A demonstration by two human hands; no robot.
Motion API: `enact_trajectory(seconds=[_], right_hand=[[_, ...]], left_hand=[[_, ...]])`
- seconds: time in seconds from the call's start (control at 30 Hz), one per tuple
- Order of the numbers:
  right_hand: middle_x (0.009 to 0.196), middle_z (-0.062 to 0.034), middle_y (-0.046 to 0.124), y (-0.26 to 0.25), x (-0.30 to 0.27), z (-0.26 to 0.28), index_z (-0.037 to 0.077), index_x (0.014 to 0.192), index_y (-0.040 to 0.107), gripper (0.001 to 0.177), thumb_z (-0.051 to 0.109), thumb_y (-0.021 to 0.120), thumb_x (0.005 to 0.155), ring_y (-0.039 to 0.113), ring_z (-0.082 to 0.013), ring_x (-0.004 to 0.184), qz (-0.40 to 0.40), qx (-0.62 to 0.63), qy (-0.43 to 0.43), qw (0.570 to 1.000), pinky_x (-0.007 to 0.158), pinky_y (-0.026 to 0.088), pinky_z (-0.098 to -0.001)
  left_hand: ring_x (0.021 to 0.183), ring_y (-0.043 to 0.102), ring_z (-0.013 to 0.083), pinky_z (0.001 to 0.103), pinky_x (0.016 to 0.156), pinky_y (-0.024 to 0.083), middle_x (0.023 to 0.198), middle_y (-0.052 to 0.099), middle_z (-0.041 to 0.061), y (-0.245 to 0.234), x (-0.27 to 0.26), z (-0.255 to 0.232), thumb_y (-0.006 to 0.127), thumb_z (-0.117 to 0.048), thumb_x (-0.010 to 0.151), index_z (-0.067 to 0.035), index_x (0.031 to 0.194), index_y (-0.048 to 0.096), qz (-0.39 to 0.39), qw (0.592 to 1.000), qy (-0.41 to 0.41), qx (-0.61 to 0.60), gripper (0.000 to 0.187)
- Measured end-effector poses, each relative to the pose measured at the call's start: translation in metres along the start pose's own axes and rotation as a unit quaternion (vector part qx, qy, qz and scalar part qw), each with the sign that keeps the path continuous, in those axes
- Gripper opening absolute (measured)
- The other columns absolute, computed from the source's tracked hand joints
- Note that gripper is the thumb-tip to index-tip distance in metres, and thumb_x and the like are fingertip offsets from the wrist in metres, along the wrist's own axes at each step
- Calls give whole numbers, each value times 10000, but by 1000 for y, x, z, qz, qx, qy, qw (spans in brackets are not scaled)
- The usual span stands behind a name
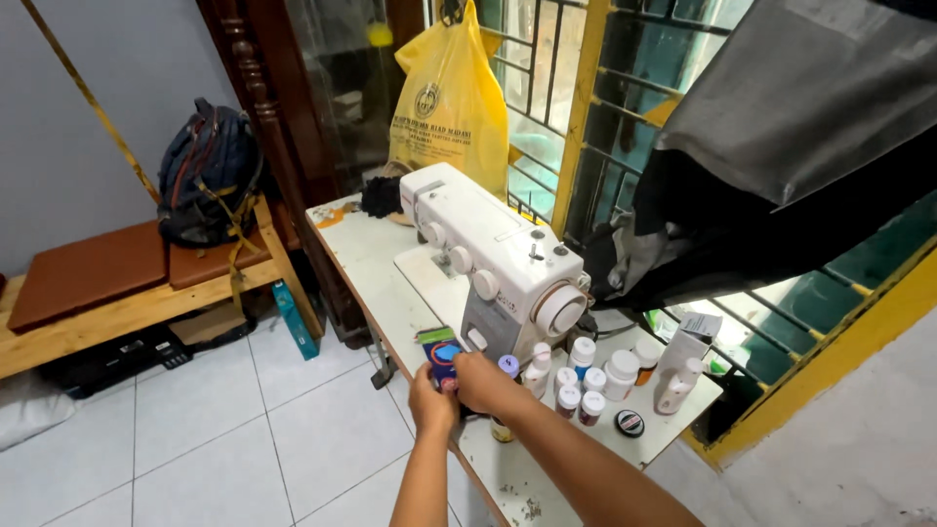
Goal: The person removes several medicine bottles, boxes, and a plastic bag from a wall-mounted cabinet and places them on a table next to a sewing machine. The person then removes a pink container from the top of the cabinet.
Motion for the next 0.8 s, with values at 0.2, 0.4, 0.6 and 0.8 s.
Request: enact_trajectory(seconds=[0.2, 0.4, 0.6, 0.8], right_hand=[[981, -290, 696, -22, -8, 8, -49, 955, 684, 291, 110, 796, 739, 665, -462, 972, -69, 40, -38, 996, 834, 541, -490], [1032, -256, 708, -69, -29, 28, -27, 1075, 708, 228, 48, 632, 874, 676, -445, 995, -123, 99, -98, 983, 879, 540, -473], [1004, -184, 726, -140, -51, 41, -14, 1114, 690, 269, 182, 647, 934, 717, -317, 892, -205, 161, -109, 959, 788, 557, -401], [1044, -102, 727, -232, -73, 12, 28, 1181, 687, 465, 438, 531, 1026, 662, -203, 900, -188, 409, 45, 892, 737, 541, -359]], left_hand=[[1362, 463, 451, 497, 1170, 337, 1543, 400, 234, 19, -9, -12, 562, -245, 968, -146, 1520, 445, 144, 981, 40, 120, 574], [1485, 197, 490, 547, 1193, 248, 1687, 180, 95, -2, -28, -70, 451, -447, 1019, -175, 1531, 361, 188, 967, 10, 173, 587], [1296, 514, 407, 483, 1103, 414, 1376, 567, 178, -42, -34, -170, 364, -442, 1037, -103, 1258, 634, 142, 983, 114, -2, 487], [1370, 499, 346, 399, 1147, 354, 1433, 581, 187, -66, -59, -293, 292, -530, 1052, -35, 1371, 578, 173, 963, 129, -161, 654]])
Point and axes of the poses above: each hand's wrist, its own x-axis towards the middle knuckle, its own y-axis out of the palm, z = x × y, the point moved 6 cm from there along x, towards the middle knuckle
